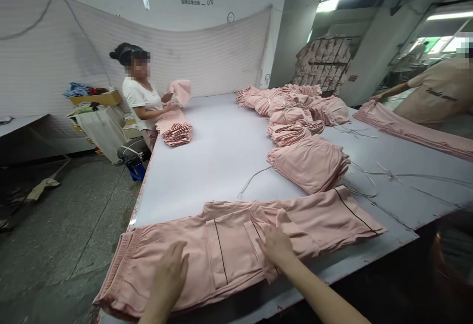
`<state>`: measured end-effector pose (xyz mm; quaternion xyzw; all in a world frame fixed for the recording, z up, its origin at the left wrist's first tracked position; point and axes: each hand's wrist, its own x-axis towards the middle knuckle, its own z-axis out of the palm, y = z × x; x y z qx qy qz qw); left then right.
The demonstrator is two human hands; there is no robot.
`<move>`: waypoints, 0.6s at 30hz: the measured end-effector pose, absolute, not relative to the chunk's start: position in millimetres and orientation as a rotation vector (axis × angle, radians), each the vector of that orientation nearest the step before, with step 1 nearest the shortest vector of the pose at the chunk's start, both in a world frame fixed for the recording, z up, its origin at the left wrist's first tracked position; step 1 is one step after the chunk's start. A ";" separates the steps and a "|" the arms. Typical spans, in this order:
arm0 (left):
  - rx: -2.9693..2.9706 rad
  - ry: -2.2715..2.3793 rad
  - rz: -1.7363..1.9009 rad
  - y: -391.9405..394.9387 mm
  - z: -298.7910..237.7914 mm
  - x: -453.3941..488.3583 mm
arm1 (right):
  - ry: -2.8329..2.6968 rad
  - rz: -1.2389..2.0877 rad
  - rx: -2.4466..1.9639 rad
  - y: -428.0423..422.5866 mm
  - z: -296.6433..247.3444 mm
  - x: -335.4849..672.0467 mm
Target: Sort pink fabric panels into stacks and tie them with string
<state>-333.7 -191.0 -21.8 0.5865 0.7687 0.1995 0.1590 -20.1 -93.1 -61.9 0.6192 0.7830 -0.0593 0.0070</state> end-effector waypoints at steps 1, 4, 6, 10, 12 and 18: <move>1.577 2.104 0.591 -185.1 -32.8 -321.6 | 2.411 -0.233 1.958 -97.3 -65.4 -33.4; 1.306 2.036 0.483 -166.5 -61.7 -295.5 | 2.320 -0.318 2.005 -107.1 -79.2 -54.3; 1.250 2.073 0.395 -155.1 -73.8 -285.1 | 2.335 -0.334 1.966 -111.7 -88.0 -54.7; 1.293 2.147 0.270 -138.7 -83.5 -272.2 | 2.415 -0.317 1.907 -113.8 -93.7 -40.3; 1.337 2.170 0.208 -134.5 -85.6 -267.1 | 2.474 -0.366 1.963 -109.1 -88.7 -29.1; 1.384 2.189 0.106 -131.2 -91.0 -260.6 | 2.438 -1.008 2.565 -59.7 -60.0 56.3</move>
